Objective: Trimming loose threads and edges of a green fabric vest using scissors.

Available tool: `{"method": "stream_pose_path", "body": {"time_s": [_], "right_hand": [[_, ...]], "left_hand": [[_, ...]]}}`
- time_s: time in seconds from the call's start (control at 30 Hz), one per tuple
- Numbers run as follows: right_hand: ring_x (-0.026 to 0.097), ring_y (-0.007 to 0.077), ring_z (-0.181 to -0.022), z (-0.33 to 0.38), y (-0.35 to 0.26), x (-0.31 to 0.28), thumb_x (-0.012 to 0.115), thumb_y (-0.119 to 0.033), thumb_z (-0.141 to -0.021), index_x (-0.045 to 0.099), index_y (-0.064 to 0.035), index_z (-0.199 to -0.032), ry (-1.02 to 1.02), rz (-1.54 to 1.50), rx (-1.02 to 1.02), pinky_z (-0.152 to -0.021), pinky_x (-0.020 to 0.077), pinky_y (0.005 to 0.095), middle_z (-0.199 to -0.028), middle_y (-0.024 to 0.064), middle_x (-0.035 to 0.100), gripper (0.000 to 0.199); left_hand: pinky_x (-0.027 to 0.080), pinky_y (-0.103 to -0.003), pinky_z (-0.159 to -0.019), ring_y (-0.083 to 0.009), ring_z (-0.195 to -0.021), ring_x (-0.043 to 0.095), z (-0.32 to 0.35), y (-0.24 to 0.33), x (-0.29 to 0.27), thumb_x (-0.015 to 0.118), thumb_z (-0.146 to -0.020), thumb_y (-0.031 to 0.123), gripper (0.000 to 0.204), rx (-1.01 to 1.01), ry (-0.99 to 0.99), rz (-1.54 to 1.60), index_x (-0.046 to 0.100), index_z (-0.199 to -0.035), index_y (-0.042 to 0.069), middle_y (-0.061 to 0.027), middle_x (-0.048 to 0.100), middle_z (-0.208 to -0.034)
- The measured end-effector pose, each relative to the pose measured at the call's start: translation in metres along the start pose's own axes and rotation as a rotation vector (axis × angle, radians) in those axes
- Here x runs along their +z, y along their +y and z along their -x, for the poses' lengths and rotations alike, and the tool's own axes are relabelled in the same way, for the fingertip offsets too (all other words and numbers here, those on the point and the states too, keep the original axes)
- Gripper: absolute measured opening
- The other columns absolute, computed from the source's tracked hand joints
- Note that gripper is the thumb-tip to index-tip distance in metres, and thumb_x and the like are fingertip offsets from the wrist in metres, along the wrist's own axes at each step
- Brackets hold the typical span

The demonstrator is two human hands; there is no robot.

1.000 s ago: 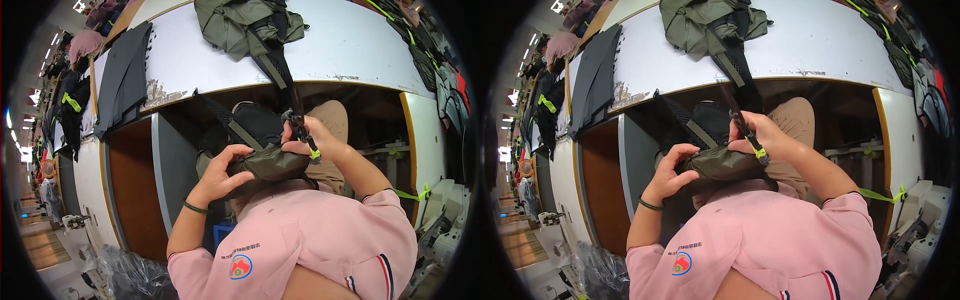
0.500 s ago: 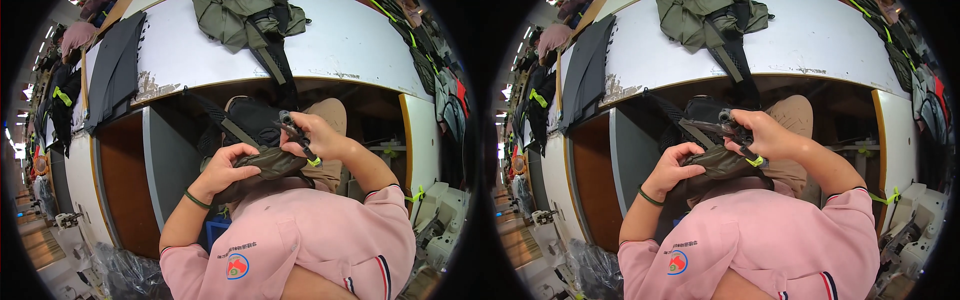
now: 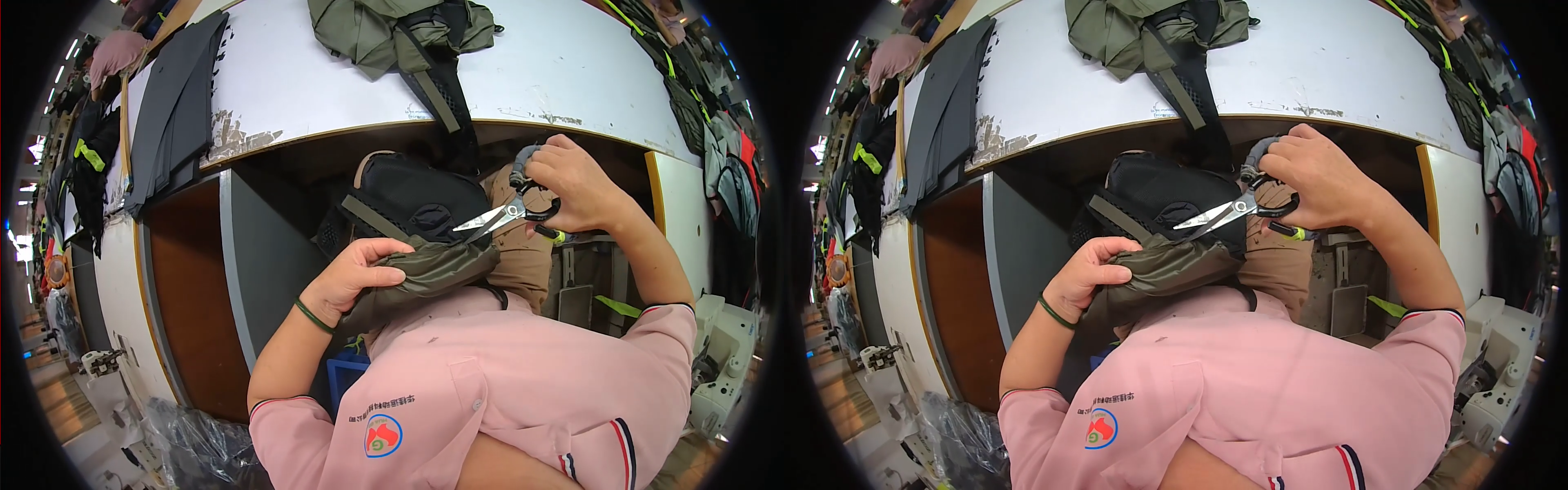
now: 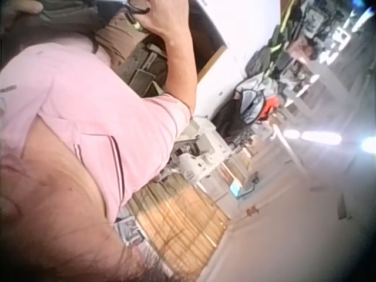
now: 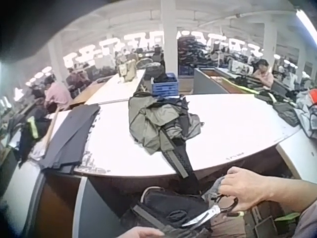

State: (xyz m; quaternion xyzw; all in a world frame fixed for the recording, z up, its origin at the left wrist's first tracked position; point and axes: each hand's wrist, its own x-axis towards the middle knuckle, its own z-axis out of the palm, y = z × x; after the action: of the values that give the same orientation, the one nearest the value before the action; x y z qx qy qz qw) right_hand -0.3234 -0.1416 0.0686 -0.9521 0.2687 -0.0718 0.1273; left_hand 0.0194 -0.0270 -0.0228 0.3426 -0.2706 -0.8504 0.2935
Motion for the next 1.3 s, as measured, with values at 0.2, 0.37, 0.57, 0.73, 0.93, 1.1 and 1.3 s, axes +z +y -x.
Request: {"method": "stream_pose_path", "body": {"time_s": [0.2, 0.37, 0.57, 0.73, 0.93, 1.1, 1.3], "right_hand": [[0.055, 0.0263, -0.076, -0.004, 0.002, 0.011, 0.084, -0.034, -0.060, 0.051, -0.0068, -0.078, 0.101, 0.173, -0.102, -0.082, 0.0438, 0.0375, -0.076, 0.0064, 0.051, 0.046], [0.055, 0.0226, -0.075, -0.009, 0.003, 0.021, 0.084, -0.030, -0.058, 0.051, -0.0083, -0.076, 0.223, 0.251, -0.129, -0.083, 0.0441, 0.0370, -0.074, 0.0040, 0.049, 0.043], [0.055, 0.0217, -0.075, -0.011, 0.003, 0.025, 0.085, -0.027, -0.057, 0.051, -0.0094, -0.075, 0.232, 0.262, -0.130, -0.083, 0.0443, 0.0382, -0.074, 0.0030, 0.050, 0.042], [0.053, 0.0249, -0.073, -0.008, 0.006, 0.032, 0.081, -0.026, -0.060, 0.052, -0.0067, -0.076, 0.248, 0.243, -0.117, -0.085, 0.0449, 0.0409, -0.074, 0.0064, 0.049, 0.039], [0.053, 0.0248, -0.072, -0.006, 0.007, 0.035, 0.081, -0.028, -0.061, 0.052, -0.0065, -0.075, 0.264, 0.238, -0.098, -0.084, 0.0450, 0.0407, -0.073, 0.0062, 0.049, 0.039], [0.053, 0.0247, -0.071, -0.002, 0.012, 0.042, 0.080, -0.029, -0.064, 0.051, -0.0068, -0.075, 0.289, 0.246, -0.104, -0.083, 0.0452, 0.0405, -0.072, 0.0060, 0.049, 0.038], [0.056, 0.0230, -0.070, 0.006, 0.016, 0.043, 0.084, -0.028, -0.061, 0.054, -0.0088, -0.077, 0.283, 0.229, -0.038, -0.076, 0.0434, 0.0351, -0.070, 0.0043, 0.052, 0.039]], "left_hand": [[0.053, -0.025, -0.089, -0.0119, -0.095, 0.066, -0.004, -0.005, -0.002, 0.070, -0.081, -0.003, 0.038, 0.001, -0.033, 0.067, 0.063, -0.119, -0.003, -0.0078, 0.069, -0.108], [0.053, -0.025, -0.089, -0.0119, -0.094, 0.067, -0.005, -0.009, -0.004, 0.070, -0.082, -0.002, 0.039, -0.009, -0.040, 0.117, 0.062, -0.119, -0.002, -0.0074, 0.070, -0.108], [0.052, -0.025, -0.089, -0.0116, -0.095, 0.067, -0.005, -0.010, -0.006, 0.069, -0.081, -0.003, 0.039, 0.009, -0.047, 0.140, 0.061, -0.120, -0.001, -0.0070, 0.069, -0.109], [0.052, -0.025, -0.090, -0.0117, -0.095, 0.067, -0.005, -0.014, -0.007, 0.069, -0.082, -0.002, 0.039, 0.006, -0.042, 0.160, 0.061, -0.120, -0.001, -0.0069, 0.069, -0.109], [0.052, -0.026, -0.092, -0.0126, -0.097, 0.066, -0.007, -0.012, -0.003, 0.070, -0.081, -0.001, 0.039, 0.010, -0.050, 0.181, 0.061, -0.119, -0.001, -0.0073, 0.069, -0.110], [0.052, -0.027, -0.092, -0.0131, -0.097, 0.066, -0.006, -0.013, 0.000, 0.070, -0.081, -0.001, 0.039, 0.007, -0.047, 0.220, 0.061, -0.119, -0.002, -0.0076, 0.069, -0.110], [0.052, -0.027, -0.091, -0.0126, -0.097, 0.066, -0.003, -0.011, 0.004, 0.069, -0.081, -0.001, 0.038, 0.023, -0.041, 0.212, 0.061, -0.118, -0.002, -0.0074, 0.069, -0.110]]}}
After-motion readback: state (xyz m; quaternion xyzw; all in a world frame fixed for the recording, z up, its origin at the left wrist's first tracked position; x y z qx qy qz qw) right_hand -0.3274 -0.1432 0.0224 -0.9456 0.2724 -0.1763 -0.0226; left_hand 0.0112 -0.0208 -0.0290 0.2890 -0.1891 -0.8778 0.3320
